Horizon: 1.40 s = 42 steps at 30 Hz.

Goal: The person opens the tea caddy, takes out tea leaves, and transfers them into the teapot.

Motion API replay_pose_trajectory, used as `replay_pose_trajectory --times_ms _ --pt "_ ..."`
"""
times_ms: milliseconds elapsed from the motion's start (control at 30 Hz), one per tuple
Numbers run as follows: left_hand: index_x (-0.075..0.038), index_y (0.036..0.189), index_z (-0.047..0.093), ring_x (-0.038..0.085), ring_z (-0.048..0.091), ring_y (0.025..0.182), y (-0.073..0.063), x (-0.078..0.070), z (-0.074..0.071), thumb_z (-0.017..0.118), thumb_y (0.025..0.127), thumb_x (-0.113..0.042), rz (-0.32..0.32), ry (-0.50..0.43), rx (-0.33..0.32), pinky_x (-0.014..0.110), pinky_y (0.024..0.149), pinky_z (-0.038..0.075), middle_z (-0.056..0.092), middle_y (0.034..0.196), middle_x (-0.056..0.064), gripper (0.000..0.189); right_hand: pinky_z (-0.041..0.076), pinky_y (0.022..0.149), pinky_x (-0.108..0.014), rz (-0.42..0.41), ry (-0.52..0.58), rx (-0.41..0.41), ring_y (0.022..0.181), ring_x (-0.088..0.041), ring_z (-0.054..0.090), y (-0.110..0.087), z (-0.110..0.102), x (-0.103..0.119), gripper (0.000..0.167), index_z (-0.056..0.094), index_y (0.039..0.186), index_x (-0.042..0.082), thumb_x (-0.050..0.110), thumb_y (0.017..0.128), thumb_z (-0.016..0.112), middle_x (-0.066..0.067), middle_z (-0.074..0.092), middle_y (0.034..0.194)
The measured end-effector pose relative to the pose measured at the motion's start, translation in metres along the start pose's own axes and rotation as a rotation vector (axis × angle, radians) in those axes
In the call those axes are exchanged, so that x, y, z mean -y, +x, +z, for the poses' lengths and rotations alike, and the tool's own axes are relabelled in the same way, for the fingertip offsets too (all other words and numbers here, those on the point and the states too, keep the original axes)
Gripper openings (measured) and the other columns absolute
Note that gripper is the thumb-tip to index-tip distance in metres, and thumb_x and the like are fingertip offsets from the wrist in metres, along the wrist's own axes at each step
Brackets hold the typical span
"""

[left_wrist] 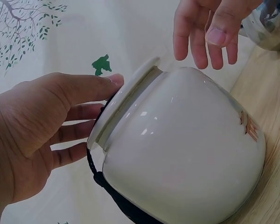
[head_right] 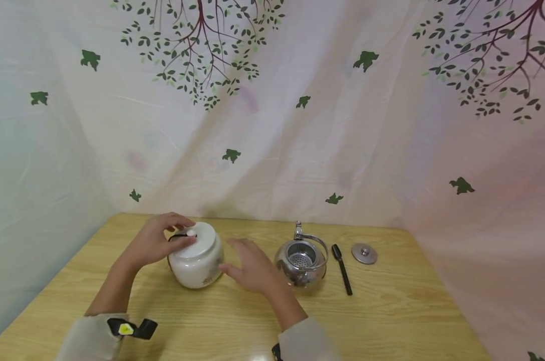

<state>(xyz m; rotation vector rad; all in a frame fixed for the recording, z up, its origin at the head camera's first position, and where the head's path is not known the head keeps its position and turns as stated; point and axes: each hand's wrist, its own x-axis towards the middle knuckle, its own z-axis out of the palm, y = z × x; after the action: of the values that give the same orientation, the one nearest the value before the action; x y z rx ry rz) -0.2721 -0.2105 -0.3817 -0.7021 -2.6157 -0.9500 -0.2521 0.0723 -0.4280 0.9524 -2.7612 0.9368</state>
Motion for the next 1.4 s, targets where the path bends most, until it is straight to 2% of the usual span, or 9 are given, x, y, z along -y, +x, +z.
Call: replay_pose_trajectory --times_ms 167,333,467,700,967,1167,1400 --pt "-0.014 0.110 0.078 0.016 0.064 0.089 0.000 -0.002 0.002 0.083 0.089 -0.028 0.003 -0.005 0.003 0.038 0.077 0.056 0.071 0.102 -0.002 0.026 0.051 0.103 -0.048 0.037 0.168 0.012 0.128 -0.035 0.057 0.005 0.009 0.005 0.071 0.041 0.155 0.010 0.045 0.099 0.066 -0.015 0.054 0.147" --pt "-0.013 0.107 0.078 0.015 0.063 0.085 0.001 -0.002 0.004 0.082 0.089 -0.027 0.013 -0.021 -0.002 0.037 0.074 0.055 0.071 0.098 -0.002 0.023 0.052 0.102 -0.048 0.074 0.355 -0.018 0.125 -0.033 0.057 0.006 0.018 0.013 0.073 0.040 0.156 0.011 0.043 0.097 0.070 -0.014 0.054 0.143" --pt "-0.013 0.107 0.078 0.015 0.063 0.086 0.002 -0.001 0.005 0.081 0.090 -0.026 0.014 -0.037 0.001 0.037 0.075 0.056 0.071 0.099 -0.001 0.021 0.052 0.102 -0.047 0.078 0.426 -0.060 0.123 -0.029 0.057 0.008 0.027 0.016 0.073 0.041 0.155 0.011 0.041 0.096 0.072 -0.012 0.053 0.143" --pt "-0.012 0.109 0.078 0.015 0.064 0.088 0.002 -0.002 0.005 0.080 0.091 -0.026 0.003 -0.037 0.015 0.039 0.077 0.056 0.072 0.101 0.000 0.022 0.054 0.099 -0.049 0.136 0.510 -0.115 0.124 -0.034 0.057 0.012 0.038 0.020 0.077 0.042 0.154 0.010 0.037 0.092 0.078 -0.013 0.049 0.147" --pt "-0.011 0.108 0.078 0.015 0.064 0.088 0.002 -0.003 0.005 0.081 0.091 -0.023 0.010 -0.036 0.017 0.038 0.077 0.056 0.072 0.099 -0.001 0.021 0.054 0.100 -0.039 0.201 0.713 -0.141 0.135 -0.037 0.050 0.010 0.046 0.022 0.080 0.042 0.156 0.015 0.023 0.089 0.083 -0.013 0.047 0.154" --pt "-0.010 0.107 0.078 0.015 0.065 0.088 0.004 -0.006 0.005 0.081 0.090 -0.022 0.015 -0.043 0.007 0.038 0.078 0.057 0.072 0.099 0.000 0.021 0.054 0.101 -0.041 0.194 0.746 -0.161 0.136 -0.036 0.050 0.010 0.049 0.020 0.078 0.044 0.155 0.021 0.020 0.088 0.084 -0.010 0.047 0.154" --pt "-0.011 0.102 0.076 0.014 0.063 0.088 0.004 -0.008 0.005 0.078 0.093 -0.019 0.013 -0.041 0.035 0.038 0.079 0.055 0.070 0.097 -0.001 0.012 0.055 0.099 -0.037 0.180 0.737 -0.163 0.135 -0.036 0.051 0.009 0.050 0.019 0.078 0.043 0.156 0.018 0.021 0.089 0.083 -0.011 0.046 0.155"
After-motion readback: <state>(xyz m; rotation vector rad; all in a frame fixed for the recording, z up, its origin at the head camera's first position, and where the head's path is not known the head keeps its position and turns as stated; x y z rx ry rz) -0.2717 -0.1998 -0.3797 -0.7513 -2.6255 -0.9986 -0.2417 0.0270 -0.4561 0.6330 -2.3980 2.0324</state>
